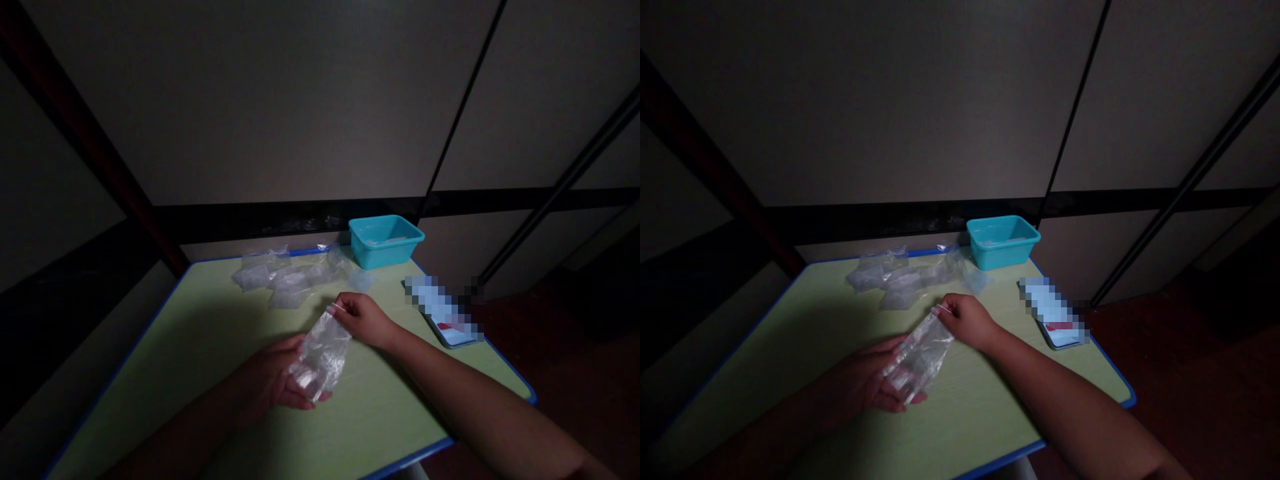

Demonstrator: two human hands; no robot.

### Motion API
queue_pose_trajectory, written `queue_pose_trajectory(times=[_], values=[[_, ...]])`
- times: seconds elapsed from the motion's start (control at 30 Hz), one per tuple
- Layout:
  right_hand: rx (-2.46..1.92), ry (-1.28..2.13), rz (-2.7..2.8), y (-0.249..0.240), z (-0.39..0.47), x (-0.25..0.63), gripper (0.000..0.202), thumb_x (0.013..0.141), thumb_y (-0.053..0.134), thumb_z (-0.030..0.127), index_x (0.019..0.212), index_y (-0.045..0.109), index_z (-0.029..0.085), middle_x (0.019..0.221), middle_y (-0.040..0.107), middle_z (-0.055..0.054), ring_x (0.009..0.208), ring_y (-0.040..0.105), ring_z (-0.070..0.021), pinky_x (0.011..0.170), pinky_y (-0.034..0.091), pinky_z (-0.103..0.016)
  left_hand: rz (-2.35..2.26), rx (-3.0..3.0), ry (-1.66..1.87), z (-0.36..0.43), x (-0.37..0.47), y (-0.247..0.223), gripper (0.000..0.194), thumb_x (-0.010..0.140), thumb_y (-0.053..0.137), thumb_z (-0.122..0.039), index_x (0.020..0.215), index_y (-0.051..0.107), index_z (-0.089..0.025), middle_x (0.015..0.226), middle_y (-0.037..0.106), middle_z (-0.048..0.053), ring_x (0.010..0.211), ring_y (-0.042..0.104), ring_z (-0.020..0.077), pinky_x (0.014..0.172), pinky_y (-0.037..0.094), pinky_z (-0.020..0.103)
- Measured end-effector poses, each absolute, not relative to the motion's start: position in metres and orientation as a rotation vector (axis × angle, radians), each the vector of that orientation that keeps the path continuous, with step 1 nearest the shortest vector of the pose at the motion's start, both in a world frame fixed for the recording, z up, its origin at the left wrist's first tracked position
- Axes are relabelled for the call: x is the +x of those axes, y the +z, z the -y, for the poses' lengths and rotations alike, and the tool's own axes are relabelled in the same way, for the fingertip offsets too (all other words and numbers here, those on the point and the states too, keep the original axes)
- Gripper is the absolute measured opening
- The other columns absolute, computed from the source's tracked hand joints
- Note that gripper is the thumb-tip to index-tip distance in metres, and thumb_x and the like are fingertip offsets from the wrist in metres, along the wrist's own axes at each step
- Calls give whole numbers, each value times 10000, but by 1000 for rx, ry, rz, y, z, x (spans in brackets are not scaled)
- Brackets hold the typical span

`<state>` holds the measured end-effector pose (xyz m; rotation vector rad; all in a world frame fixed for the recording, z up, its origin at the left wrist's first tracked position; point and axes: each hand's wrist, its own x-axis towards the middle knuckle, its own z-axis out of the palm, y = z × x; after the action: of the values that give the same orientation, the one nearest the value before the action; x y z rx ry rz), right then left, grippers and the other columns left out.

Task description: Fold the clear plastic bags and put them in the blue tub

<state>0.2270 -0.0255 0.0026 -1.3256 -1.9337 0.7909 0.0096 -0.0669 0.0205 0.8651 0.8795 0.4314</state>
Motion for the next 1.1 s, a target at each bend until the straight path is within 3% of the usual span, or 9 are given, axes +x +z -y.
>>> queue_pose_trajectory(times=[0.13,0.17,0.23,0.33,0.43,0.6,0.77,1.1], values=[[-1445,641,2026,3,21,233,240,895,518,324,739,576,150,608,543,14,560,459,-103,509,268,-212,-1070,1154,347,56,3,26,829,861,465,-565,1480,109,-145,621,700,44,507,673,220,435,419,236],[-1466,620,2042,4,21,233,229,891,526,315,744,586,151,603,547,13,554,456,-105,511,263,-215,-1137,1263,337,53,0,27,773,883,404,-563,1478,145,-143,542,662,11,430,624,200,409,394,232],[-1505,584,2081,5,23,233,206,887,535,304,766,606,153,614,570,5,551,459,-108,517,256,-221,-1300,1572,398,49,-6,27,640,896,361,-542,1402,374,-149,484,597,-21,399,554,177,426,400,248],[-1554,534,2138,7,25,231,193,891,530,310,808,624,163,654,615,-14,556,475,-116,526,248,-232,-1356,2172,628,47,-10,24,434,865,438,-459,1108,647,-166,720,655,39,653,604,200,636,479,308],[-1600,475,2187,8,26,229,201,900,517,325,831,629,172,687,642,-29,570,495,-125,531,240,-242,-998,2549,700,52,-5,20,326,841,471,-344,1064,638,-175,1010,625,86,926,565,235,829,459,357],[-1662,385,2258,10,27,226,204,906,507,333,868,633,177,761,677,-56,648,560,-147,554,250,-255,-734,2710,468,67,11,18,236,808,561,-278,1026,604,-196,1048,574,81,981,503,247,858,437,373],[-1743,348,2285,14,28,223,216,915,492,347,900,631,182,804,692,-69,695,605,-170,557,255,-266,-737,2788,450,69,12,16,467,782,627,-352,1222,548,-216,1242,514,96,1144,437,303,982,372,439],[-1790,272,2340,17,30,219,233,926,462,359,941,625,193,842,711,-88,731,638,-196,559,267,-273,-702,2820,376,66,14,15,599,779,639,-394,1335,473,-247,1383,407,108,1237,371,338,1054,285,510]])
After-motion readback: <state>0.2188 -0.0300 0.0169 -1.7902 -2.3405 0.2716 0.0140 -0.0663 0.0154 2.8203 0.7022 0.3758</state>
